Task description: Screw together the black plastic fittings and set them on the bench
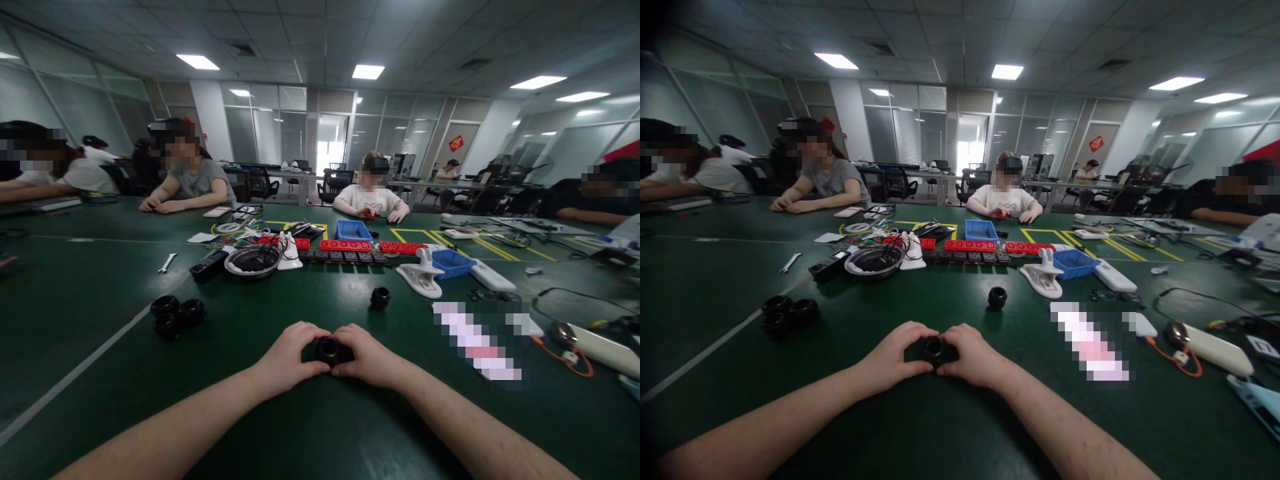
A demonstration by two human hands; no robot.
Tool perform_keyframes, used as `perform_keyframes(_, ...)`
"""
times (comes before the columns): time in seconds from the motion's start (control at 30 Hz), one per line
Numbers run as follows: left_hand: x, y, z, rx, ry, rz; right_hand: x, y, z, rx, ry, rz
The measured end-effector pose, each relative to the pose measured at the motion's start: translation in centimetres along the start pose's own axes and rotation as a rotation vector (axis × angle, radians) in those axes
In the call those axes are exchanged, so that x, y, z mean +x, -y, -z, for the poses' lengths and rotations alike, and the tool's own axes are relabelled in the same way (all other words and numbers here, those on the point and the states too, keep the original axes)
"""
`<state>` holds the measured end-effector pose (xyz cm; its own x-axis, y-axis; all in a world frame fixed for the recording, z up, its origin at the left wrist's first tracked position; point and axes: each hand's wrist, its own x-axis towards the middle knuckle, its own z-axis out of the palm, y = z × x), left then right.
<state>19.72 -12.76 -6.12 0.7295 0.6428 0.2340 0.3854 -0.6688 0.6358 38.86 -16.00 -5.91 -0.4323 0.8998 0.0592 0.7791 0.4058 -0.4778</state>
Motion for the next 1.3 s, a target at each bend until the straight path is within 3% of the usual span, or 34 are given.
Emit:
perform_keyframes(0.1,0.1,-0.2,-0.4,-0.014,-0.038,0.065,0.1,0.1,-0.5,-0.058,-0.034,-0.038)
perform_keyframes(0.23,0.1,-0.2,-1.3,0.007,-0.169,0.22,0.2,0.7,-1.7,-0.234,-0.178,-0.136)
perform_keyframes(0.33,0.0,0.0,-1.5,-0.003,-0.185,0.233,0.1,1.0,-2.1,-0.311,-0.245,-0.127)
perform_keyframes(0.67,0.2,0.5,0.3,-0.105,0.053,0.039,-0.2,0.0,-0.4,-0.087,-0.077,0.043)
perform_keyframes(0.77,0.2,0.4,0.1,-0.108,0.051,0.041,0.0,-0.1,-0.5,-0.099,-0.072,0.069)
perform_keyframes(0.97,0.0,-0.3,-1.1,-0.117,-0.098,0.196,0.2,0.5,-2.0,-0.297,-0.207,-0.092)
perform_keyframes(1.07,0.0,-0.2,-1.5,-0.114,-0.122,0.203,0.0,0.9,-2.3,-0.337,-0.239,-0.098)
perform_keyframes(1.3,-0.1,-0.3,-0.8,-0.094,-0.063,0.146,-0.4,0.5,-0.8,-0.104,-0.106,0.029)
